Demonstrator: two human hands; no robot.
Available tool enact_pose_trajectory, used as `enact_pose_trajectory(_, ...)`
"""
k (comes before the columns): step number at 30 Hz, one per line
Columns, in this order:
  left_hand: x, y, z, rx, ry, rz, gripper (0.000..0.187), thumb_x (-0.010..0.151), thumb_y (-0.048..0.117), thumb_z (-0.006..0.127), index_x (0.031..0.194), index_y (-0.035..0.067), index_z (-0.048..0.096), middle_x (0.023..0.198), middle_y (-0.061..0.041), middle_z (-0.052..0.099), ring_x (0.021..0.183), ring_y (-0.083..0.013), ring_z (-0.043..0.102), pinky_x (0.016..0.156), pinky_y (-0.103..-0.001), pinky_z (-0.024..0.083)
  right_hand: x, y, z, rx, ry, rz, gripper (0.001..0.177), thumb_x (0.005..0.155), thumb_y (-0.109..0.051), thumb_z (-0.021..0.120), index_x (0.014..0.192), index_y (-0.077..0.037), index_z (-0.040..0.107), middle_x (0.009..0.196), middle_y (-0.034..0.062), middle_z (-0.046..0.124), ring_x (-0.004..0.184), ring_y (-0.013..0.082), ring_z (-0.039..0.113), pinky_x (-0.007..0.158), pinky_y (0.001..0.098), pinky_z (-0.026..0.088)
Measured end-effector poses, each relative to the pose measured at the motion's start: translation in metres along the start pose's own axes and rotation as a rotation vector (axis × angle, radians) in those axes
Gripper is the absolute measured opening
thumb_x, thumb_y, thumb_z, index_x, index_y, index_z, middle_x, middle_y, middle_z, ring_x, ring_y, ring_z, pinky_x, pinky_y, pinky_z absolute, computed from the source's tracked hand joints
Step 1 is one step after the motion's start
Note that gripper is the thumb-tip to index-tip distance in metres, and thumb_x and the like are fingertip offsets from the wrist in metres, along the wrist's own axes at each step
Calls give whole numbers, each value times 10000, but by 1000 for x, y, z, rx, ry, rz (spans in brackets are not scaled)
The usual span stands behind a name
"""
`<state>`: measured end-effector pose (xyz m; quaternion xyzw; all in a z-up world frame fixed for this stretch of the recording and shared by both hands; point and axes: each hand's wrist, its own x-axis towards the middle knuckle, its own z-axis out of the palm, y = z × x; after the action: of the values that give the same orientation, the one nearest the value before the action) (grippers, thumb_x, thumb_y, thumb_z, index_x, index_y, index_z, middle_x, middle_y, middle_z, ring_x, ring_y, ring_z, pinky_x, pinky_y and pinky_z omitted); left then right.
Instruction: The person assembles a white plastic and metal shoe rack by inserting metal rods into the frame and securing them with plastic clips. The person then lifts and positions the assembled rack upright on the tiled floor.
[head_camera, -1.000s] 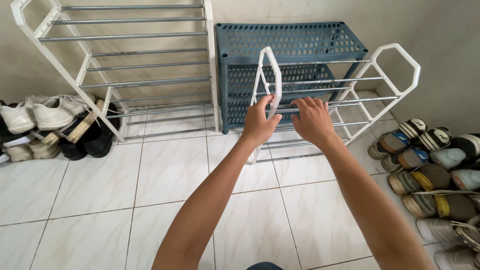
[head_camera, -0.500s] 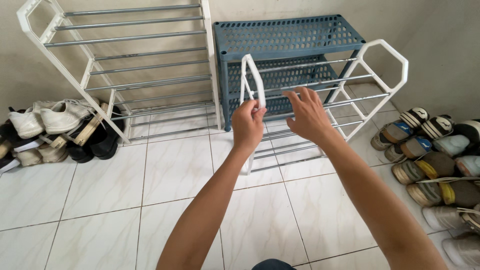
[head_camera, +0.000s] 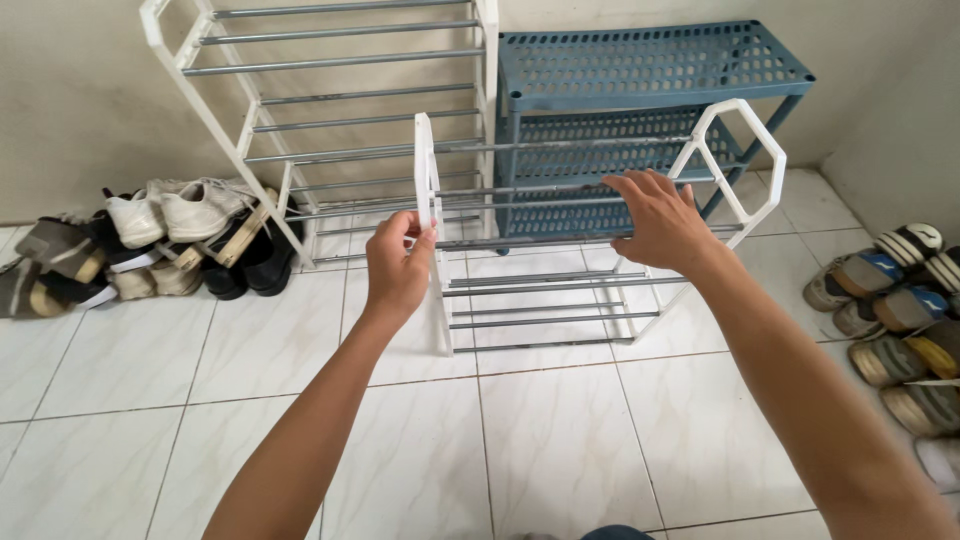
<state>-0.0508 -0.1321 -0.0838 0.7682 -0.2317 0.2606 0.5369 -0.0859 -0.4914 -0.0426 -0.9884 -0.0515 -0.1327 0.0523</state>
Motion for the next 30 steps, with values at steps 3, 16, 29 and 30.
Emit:
enact_pose_trajectory(3, -3, -8, -36, 34, 62, -17, 137, 943, 106, 657, 1031, 15, 710, 979, -111, 743, 893, -210, 670, 807, -358, 496, 10, -30, 2, 12, -75, 14, 926, 724, -281, 848, 1529, -246, 392, 1472, 98, 502, 1453, 335, 386, 1205, 662, 227)
enact_pose_trajectory(16, -16, 28, -84, 635, 157, 445, 410, 905, 139, 728, 1297, 87, 619, 1364, -102, 536, 1278, -307, 503, 1105, -492, 357, 32, -145, 5, 98, 34, -230, 954, 572, -238, 874, 1444, -186, 491, 1133, 131, 565, 1189, 345, 502, 1093, 508, 339)
enact_pose_trajectory(29, 11, 19, -123, 825, -181, 40, 337, 942, 364, 688, 1168, 114, 693, 1147, -58, 710, 1143, -268, 611, 1094, -574, 284, 18, -246, 2, 205, 78, -290, 966, 555, -198, 890, 1434, -149, 491, 1142, 139, 562, 1149, 333, 520, 1075, 500, 338)
enact_pose_trajectory(30, 10, 17, -127, 829, -169, 34, 328, 939, 355, 690, 1160, 113, 699, 1141, -54, 715, 1132, -270, 619, 1091, -569, 287, 16, -249, 3, 223, 104, -308, 964, 560, -194, 889, 1436, -144, 492, 1147, 142, 563, 1153, 332, 523, 1097, 506, 332)
